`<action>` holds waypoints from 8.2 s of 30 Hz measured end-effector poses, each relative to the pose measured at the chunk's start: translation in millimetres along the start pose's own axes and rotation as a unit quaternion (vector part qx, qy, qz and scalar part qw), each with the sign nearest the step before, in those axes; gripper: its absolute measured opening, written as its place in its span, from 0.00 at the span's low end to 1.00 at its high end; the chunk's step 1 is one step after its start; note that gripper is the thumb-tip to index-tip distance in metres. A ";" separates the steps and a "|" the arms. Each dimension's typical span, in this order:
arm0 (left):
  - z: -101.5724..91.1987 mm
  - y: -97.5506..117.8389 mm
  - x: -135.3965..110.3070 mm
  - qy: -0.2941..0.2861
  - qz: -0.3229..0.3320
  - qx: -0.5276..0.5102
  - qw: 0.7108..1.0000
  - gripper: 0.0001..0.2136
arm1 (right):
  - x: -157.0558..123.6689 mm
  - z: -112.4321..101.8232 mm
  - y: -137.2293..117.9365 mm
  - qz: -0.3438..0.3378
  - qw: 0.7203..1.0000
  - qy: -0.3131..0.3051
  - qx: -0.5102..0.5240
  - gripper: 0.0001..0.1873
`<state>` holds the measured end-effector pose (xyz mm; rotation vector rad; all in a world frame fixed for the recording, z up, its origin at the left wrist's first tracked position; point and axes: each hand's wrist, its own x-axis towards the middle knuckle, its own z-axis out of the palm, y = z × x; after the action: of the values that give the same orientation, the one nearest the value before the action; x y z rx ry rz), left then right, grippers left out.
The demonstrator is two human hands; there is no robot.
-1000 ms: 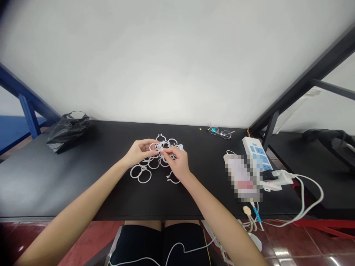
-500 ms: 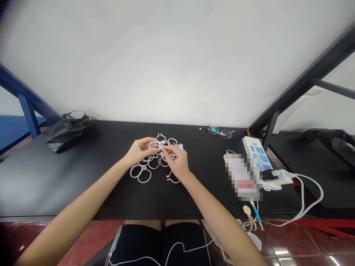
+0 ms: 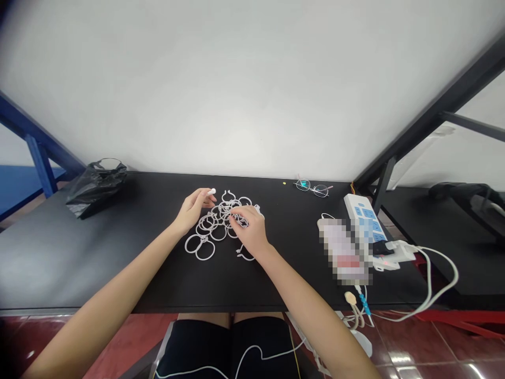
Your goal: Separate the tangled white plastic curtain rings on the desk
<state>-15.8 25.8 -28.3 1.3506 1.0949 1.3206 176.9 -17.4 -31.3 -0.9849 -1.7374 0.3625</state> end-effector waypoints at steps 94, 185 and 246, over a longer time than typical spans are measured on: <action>-36.6 -7.1 10.7 -0.172 0.081 0.363 0.912 0.11 | -0.9 -0.3 0.3 -0.046 0.999 0.024 0.006 0.09; 6.2 16.5 -14.0 -0.202 0.033 0.061 0.977 0.15 | -1.9 2.0 -7.4 -0.091 0.994 -0.022 0.061 0.11; -21.4 7.6 8.4 0.088 -0.006 0.032 0.996 0.21 | -1.6 3.9 -3.5 0.173 0.961 -0.049 0.211 0.09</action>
<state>-37.0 33.3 -19.3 1.2909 1.2722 1.4281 172.0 -19.9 -31.6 -0.9603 -1.4814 0.9793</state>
